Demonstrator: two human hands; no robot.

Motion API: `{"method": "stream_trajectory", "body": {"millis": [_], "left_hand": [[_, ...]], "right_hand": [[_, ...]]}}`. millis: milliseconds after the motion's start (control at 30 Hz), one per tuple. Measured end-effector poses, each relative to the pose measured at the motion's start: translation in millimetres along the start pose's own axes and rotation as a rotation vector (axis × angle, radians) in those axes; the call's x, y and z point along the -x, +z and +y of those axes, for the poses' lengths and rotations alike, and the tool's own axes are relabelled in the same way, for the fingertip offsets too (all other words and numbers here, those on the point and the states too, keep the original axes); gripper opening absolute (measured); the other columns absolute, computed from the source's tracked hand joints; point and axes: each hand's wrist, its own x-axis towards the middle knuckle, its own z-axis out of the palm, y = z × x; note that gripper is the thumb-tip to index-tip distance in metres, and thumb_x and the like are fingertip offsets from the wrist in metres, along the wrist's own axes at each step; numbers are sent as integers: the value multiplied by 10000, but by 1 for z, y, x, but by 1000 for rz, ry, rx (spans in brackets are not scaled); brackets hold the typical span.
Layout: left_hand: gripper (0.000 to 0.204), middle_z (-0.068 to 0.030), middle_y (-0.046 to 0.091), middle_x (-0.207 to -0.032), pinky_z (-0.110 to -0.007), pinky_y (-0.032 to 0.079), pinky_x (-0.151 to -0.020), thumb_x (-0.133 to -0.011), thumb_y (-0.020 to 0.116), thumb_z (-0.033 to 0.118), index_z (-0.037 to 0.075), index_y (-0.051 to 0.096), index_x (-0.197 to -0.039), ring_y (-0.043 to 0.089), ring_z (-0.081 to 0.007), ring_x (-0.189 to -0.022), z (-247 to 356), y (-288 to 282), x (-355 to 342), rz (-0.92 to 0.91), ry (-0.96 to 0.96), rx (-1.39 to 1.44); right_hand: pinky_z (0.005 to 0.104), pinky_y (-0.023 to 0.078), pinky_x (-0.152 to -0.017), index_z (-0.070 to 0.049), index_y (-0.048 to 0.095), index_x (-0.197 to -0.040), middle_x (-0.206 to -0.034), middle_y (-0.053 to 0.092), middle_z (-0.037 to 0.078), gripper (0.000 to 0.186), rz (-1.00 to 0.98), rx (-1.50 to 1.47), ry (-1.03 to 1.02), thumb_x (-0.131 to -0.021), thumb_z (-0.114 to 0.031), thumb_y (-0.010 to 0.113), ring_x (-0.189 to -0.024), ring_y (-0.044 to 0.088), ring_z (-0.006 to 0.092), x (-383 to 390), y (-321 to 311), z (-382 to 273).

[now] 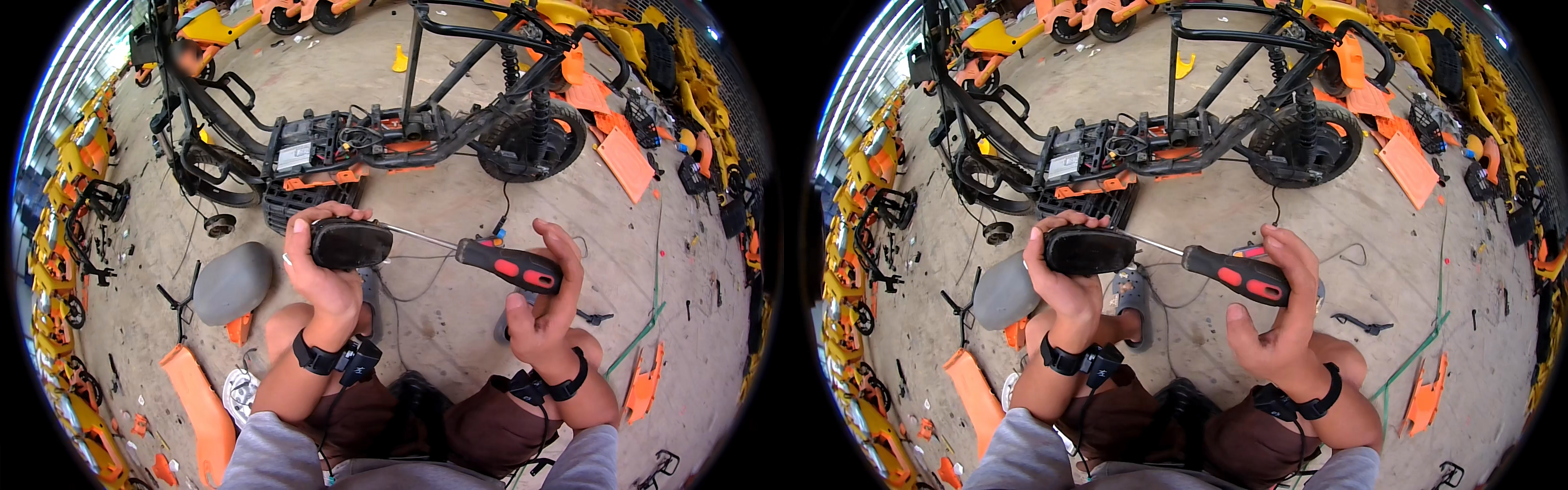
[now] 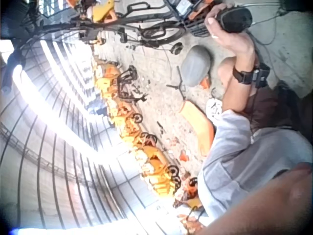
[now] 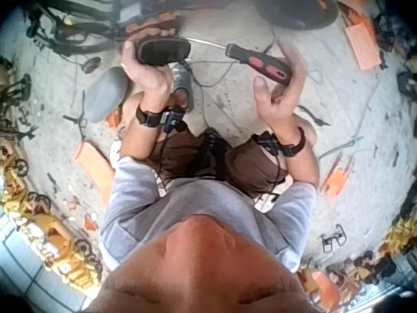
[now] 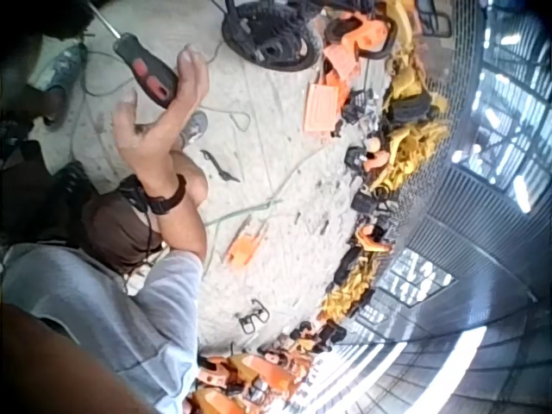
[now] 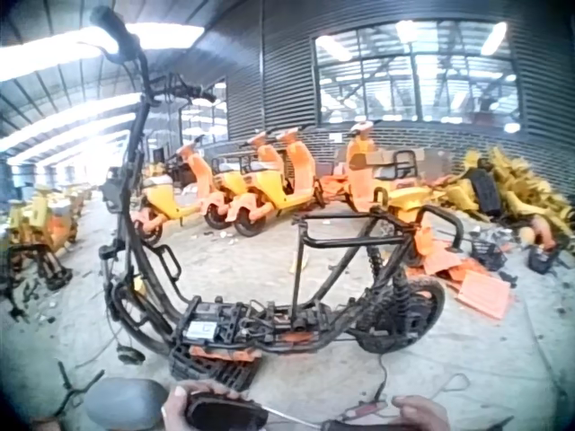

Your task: The person sits on the floor and uses a screwdriver to pry open a black plastic scooter part. They separate the casing to reveal the internal components and continue to manipulate the part.

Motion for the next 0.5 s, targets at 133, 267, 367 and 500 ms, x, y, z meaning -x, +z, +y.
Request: {"method": "stream_trajectory", "body": {"millis": [133, 267, 367, 500], "left_hand": [[353, -180, 592, -959, -526, 505, -898, -983, 404, 344, 12, 519, -948, 601, -307, -867, 0, -2, -1, 2, -22, -8], [361, -161, 586, -963, -542, 492, -923, -984, 398, 364, 26, 522, -953, 590, -298, -877, 0, -2, -1, -16, -25, -29], [365, -158, 586, -957, -535, 494, -922, -982, 402, 369, 28, 527, -951, 594, -297, -872, -1, 1, 0, 5, -36, -44], [345, -173, 593, -952, -508, 512, -887, -982, 411, 336, 13, 530, -951, 607, -299, -853, -2, -3, -1, 4, -35, 3]], "right_hand": [[377, 437, -996, 8, 375, -1401, -1400, 428, 241, 572, -46, -26, 96, -900, -170, 586, -1240, 492, 285, 9, -6, 10], [393, 417, -1013, 3, 362, -1416, -1431, 416, 240, 547, -68, 90, -8, -938, -186, 549, -1287, 468, 295, 2, -5, 6], [413, 406, -1024, -8, 372, -1412, -1444, 404, 242, 571, -46, 118, -40, -881, -117, 552, -1241, 493, 285, 1, -4, 7], [415, 399, -1033, -7, 365, -1416, -1447, 384, 251, 637, -54, 39, 37, -818, -91, 570, -1199, 506, 289, 5, -8, 11]]}}
